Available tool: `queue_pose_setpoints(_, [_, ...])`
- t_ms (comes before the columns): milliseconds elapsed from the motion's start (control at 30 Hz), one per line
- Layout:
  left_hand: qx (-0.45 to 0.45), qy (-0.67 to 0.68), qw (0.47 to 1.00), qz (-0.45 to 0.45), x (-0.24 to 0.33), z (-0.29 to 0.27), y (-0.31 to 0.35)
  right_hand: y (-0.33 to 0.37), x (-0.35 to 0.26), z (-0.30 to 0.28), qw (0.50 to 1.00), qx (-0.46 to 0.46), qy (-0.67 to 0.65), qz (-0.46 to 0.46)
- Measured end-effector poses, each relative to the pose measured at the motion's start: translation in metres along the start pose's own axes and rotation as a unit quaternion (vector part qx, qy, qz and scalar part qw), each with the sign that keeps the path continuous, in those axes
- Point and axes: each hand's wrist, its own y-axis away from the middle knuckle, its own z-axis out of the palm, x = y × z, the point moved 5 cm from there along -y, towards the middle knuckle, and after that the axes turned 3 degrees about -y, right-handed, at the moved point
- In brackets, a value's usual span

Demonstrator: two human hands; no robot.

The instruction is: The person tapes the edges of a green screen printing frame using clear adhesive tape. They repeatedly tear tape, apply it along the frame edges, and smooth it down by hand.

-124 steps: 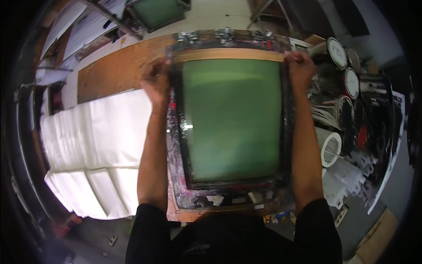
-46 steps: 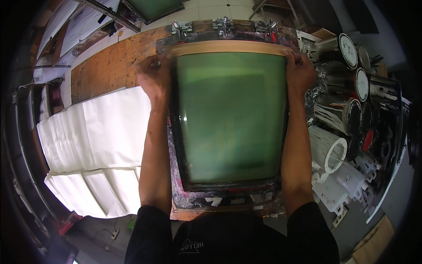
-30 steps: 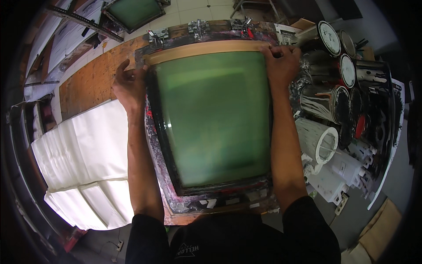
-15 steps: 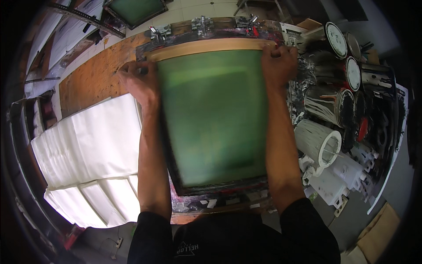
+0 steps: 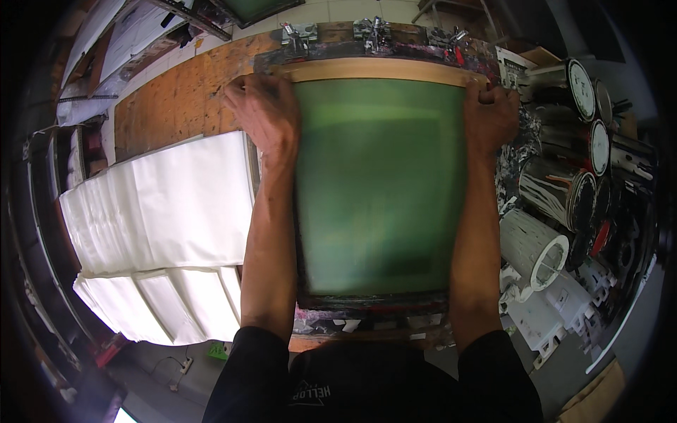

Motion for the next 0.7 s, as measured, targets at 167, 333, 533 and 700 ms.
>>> queue_pose_setpoints(167, [-0.005,0.01,1.0,0.001,0.004,0.002,0.001,0.003,0.006,0.0,0.999,-0.008,-0.042,0.0])
queue_pose_setpoints(333, [0.01,-0.021,0.999,0.028,-0.005,0.002,-0.002,0.004,0.008,0.01,1.0,-0.012,-0.002,-0.006])
queue_pose_setpoints(533, [-0.014,-0.025,1.0,0.005,0.001,0.002,-0.001,0.002,0.009,0.009,1.0,-0.014,-0.01,-0.004])
queue_pose_setpoints(700, [-0.03,-0.042,0.999,-0.008,0.0,0.002,-0.001,0.001,0.003,0.008,1.0,-0.019,0.009,-0.011])
